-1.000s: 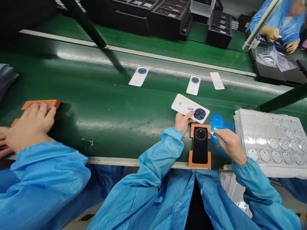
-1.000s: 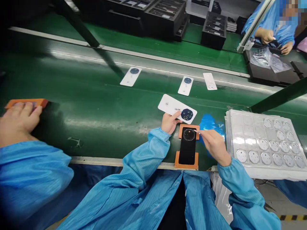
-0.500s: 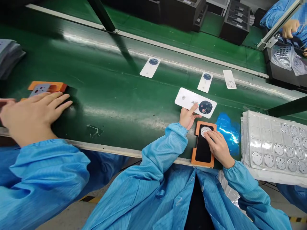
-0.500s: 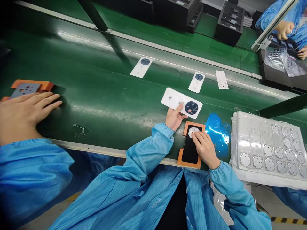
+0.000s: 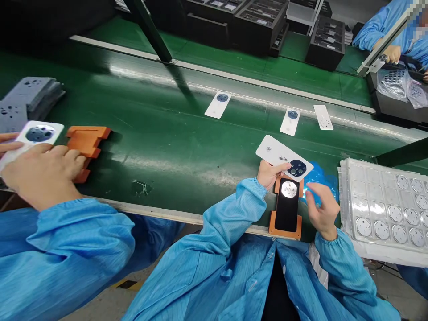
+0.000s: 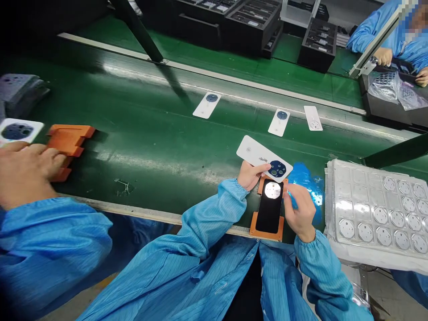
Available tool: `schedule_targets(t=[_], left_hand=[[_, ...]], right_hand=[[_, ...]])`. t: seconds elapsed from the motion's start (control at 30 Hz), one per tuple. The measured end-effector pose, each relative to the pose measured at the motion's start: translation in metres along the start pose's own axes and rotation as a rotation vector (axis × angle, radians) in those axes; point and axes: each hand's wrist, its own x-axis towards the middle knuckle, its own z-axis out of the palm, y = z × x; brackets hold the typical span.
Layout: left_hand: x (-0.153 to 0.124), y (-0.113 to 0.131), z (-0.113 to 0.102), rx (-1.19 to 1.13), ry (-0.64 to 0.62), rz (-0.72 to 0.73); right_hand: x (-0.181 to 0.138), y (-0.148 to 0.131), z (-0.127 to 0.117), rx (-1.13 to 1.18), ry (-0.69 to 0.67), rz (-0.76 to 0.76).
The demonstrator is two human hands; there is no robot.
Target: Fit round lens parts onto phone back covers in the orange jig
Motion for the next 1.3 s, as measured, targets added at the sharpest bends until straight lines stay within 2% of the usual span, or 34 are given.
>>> schedule_targets(t=[0.07, 0.2, 0.27, 0.37, 0.5, 0.7, 0.77, 0.87, 0.93, 1.0, 1.1, 1.3], left_hand=[[-0.003, -0.001, 0.003, 0.004, -0.032, -0.011], [-0.006, -0.011, 0.004, 0.081, -0.068, -0.004], [-0.006, -0.016, 0.001, 0.153, -0.065, 0.002], [-0.006, -0.019, -0.003, 0.236, -0.089, -0.004], [-0.010, -0.011, -0.002, 0.287, -0.127, 0.033], [-0.015, -0.008, 0.007, 0.143, -0.022, 0.055], [-0.015, -0.010, 0.008, 0.126, 0.016, 0.032], [-0.015, -0.012, 0.009, 0.097, 0.039, -0.002], [-0.016, -0.013, 0.010, 0.054, 0.020, -0.022], [-0.018, -0.017, 0.011, 0.019, -0.003, -0.043], [-0.021, -0.027, 0.009, 0.044, -0.036, -0.020], [-0.026, -0.036, 0.002, 0.311, -0.117, 0.220]], right_hand=[[0.011, 0.003, 0.004, 0.019, 0.094, 0.166], [0.025, 0.013, 0.024, 0.310, -0.002, 0.489], [0.027, 0.016, 0.034, 0.435, -0.001, 0.576], [0.026, 0.014, 0.044, 0.518, 0.066, 0.616], [0.021, 0.010, 0.046, 0.571, 0.051, 0.599], [0.021, 0.010, 0.047, 0.494, -0.020, 0.547], [0.024, 0.009, 0.046, 0.336, 0.042, 0.449], [0.029, 0.007, 0.043, -0.027, 0.203, 0.215], [0.032, 0.004, 0.042, -0.192, 0.223, 0.089], [0.035, 0.001, 0.042, -0.249, 0.191, 0.020], [0.039, -0.002, 0.044, -0.250, 0.183, 0.005], [0.043, 0.000, 0.046, -0.186, 0.219, 0.057]])
